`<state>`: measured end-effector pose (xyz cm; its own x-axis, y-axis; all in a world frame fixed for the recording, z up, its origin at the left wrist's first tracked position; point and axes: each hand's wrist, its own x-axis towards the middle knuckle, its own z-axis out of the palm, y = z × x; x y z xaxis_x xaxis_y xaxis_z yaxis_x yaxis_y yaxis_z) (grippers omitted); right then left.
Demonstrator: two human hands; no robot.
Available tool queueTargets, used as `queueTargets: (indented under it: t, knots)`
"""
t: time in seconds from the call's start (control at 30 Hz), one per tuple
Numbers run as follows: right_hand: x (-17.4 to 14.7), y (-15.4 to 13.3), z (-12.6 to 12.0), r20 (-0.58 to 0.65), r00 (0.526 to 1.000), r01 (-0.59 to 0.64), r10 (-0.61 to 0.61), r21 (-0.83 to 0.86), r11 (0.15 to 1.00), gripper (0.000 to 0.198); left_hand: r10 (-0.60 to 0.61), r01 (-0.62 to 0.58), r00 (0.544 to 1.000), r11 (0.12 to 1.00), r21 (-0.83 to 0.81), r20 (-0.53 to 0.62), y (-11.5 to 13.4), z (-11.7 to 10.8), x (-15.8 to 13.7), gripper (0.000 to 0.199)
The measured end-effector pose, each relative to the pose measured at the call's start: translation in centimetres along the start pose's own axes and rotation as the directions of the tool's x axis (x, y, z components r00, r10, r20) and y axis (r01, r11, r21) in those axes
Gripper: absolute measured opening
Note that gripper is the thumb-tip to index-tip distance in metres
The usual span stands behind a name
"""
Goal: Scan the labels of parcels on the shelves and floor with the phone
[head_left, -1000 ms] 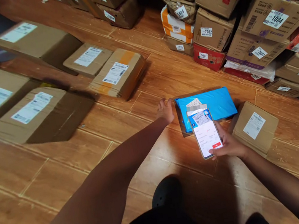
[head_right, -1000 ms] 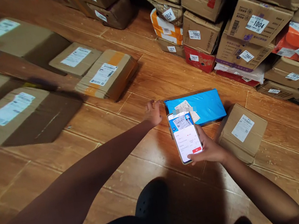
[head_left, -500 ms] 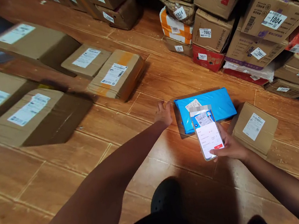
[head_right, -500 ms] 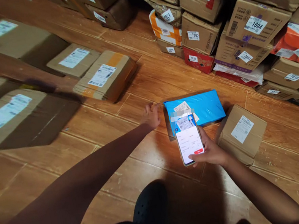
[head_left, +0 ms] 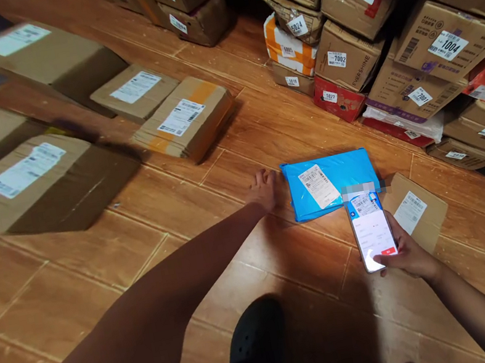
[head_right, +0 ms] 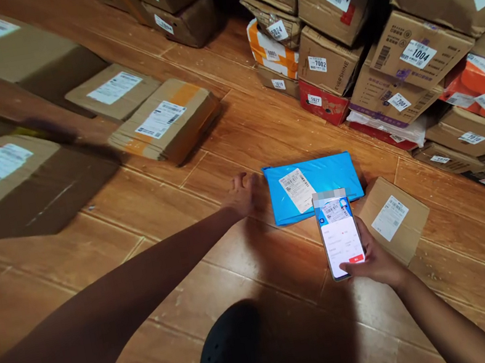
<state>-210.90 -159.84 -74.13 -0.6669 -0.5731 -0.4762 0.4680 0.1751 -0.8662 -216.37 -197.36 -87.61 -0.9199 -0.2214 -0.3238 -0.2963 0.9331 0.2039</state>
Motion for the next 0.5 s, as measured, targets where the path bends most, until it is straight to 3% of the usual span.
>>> queueTargets:
  t: [0.2,0.37,0.5]
  knots:
    - [0.0,0.0,0.6,0.034,0.999,0.029,-0.029,0.001,1.0,0.077,0.014,-0.014,1.0,1.0,0.013,0.017,0.7,-0.6,-0.6,0.075]
    - [0.0,0.5,0.6,0.039,0.999,0.006,-0.009,0.06,0.998,0.088,0.011,-0.012,1.0,1.0,0.02,0.027,1.0,-1.3,-1.1,0.064]
    - [-0.2,0.9,-0.2,0.052,0.999,0.008,-0.011,0.049,0.999,0.089,-0.005,0.004,1.0,0.999,0.034,0.019,0.7,-0.8,-0.9,0.072]
